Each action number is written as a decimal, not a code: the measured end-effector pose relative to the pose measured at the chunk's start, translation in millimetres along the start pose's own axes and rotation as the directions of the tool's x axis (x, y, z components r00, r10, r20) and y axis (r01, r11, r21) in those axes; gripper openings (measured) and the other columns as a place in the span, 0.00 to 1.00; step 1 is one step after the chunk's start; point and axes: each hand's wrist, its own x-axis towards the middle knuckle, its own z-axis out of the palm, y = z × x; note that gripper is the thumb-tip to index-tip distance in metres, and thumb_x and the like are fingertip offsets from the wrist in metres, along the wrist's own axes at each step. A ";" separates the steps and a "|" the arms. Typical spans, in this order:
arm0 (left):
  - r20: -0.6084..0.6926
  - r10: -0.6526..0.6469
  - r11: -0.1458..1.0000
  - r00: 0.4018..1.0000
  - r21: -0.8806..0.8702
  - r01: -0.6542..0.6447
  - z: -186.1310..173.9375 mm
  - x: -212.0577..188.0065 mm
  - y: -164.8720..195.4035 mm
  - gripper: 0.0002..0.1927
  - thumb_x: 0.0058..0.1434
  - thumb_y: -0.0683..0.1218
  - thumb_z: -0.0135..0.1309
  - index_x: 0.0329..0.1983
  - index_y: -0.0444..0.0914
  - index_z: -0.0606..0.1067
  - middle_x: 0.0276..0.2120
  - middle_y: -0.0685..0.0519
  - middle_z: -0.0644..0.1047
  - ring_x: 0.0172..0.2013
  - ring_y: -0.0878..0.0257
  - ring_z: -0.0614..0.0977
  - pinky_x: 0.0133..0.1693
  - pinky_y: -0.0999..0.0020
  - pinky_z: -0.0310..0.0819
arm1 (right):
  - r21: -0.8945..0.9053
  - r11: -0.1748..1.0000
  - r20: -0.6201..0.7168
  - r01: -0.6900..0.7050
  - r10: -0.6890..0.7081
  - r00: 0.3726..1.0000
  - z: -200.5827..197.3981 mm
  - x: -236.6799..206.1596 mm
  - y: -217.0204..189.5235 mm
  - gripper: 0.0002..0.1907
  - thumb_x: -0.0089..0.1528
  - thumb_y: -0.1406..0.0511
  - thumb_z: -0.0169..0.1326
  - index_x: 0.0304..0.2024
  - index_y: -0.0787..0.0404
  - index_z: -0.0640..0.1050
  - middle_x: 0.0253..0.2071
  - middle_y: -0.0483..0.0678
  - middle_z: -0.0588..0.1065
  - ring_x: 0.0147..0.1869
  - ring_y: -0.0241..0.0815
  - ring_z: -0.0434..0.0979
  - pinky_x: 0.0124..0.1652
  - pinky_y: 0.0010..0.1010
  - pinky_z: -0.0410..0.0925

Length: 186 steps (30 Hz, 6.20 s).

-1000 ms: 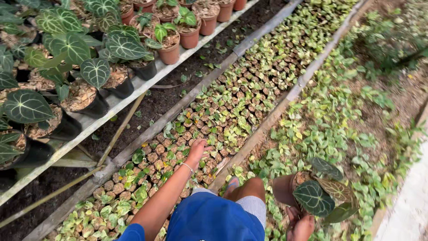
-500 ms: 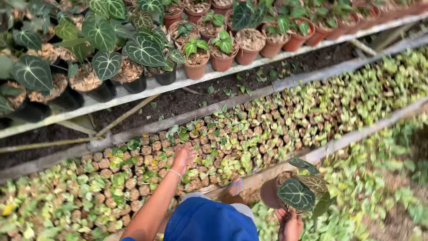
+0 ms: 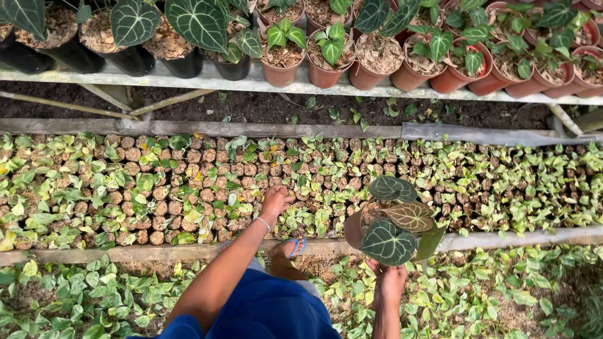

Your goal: The person picks up potted plants from a table and places them into a nursery bed, then returns to the table to pick up more plants and arrange them in rows. The person handles the plants by hand and places them in a structured layout.

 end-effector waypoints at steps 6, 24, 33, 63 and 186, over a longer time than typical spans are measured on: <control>-0.112 -0.061 0.995 0.992 -0.081 0.052 -37.8 -19.8 -33.1 0.22 0.66 0.52 0.47 0.58 0.35 0.71 0.51 0.46 0.78 0.50 0.55 0.83 0.46 0.56 0.77 | 0.003 0.994 0.036 -0.108 0.108 0.993 18.4 22.1 14.6 0.11 0.72 0.66 0.42 0.50 0.70 0.71 0.38 0.58 0.75 0.38 0.49 0.79 0.44 0.47 0.79; -0.338 -0.117 0.920 0.934 -0.392 -0.026 -336.1 -141.1 -83.8 0.20 0.71 0.50 0.43 0.60 0.33 0.69 0.57 0.42 0.75 0.54 0.52 0.80 0.50 0.54 0.78 | 0.085 0.994 0.148 -0.069 0.056 0.987 186.6 -36.8 32.9 0.11 0.73 0.65 0.46 0.52 0.68 0.70 0.37 0.54 0.75 0.38 0.45 0.79 0.43 0.42 0.80; -0.367 -0.094 0.876 0.926 -0.472 -0.098 -408.9 -161.9 -75.8 0.20 0.71 0.50 0.43 0.59 0.32 0.69 0.56 0.41 0.75 0.54 0.51 0.80 0.50 0.54 0.77 | 0.118 0.993 0.175 -0.010 -0.011 0.984 234.6 -72.9 36.0 0.07 0.73 0.67 0.43 0.44 0.66 0.69 0.33 0.53 0.74 0.37 0.46 0.80 0.42 0.44 0.81; -0.027 0.476 0.733 0.879 -0.540 -0.414 -263.8 276.0 555.6 0.18 0.69 0.47 0.48 0.54 0.29 0.70 0.51 0.34 0.78 0.50 0.50 0.82 0.52 0.59 0.78 | 0.235 0.930 0.239 0.282 -0.336 0.911 560.9 162.0 -194.2 0.11 0.77 0.69 0.40 0.48 0.72 0.70 0.39 0.57 0.75 0.41 0.47 0.81 0.45 0.41 0.82; -0.808 0.381 0.209 0.449 -0.398 -0.893 -474.2 -15.7 430.4 0.16 0.67 0.41 0.53 0.58 0.38 0.73 0.52 0.51 0.80 0.51 0.59 0.83 0.55 0.62 0.82 | -0.669 0.645 0.592 0.369 0.163 0.790 833.3 345.9 -37.0 0.11 0.61 0.69 0.58 0.47 0.65 0.79 0.38 0.51 0.80 0.34 0.43 0.79 0.28 0.36 0.69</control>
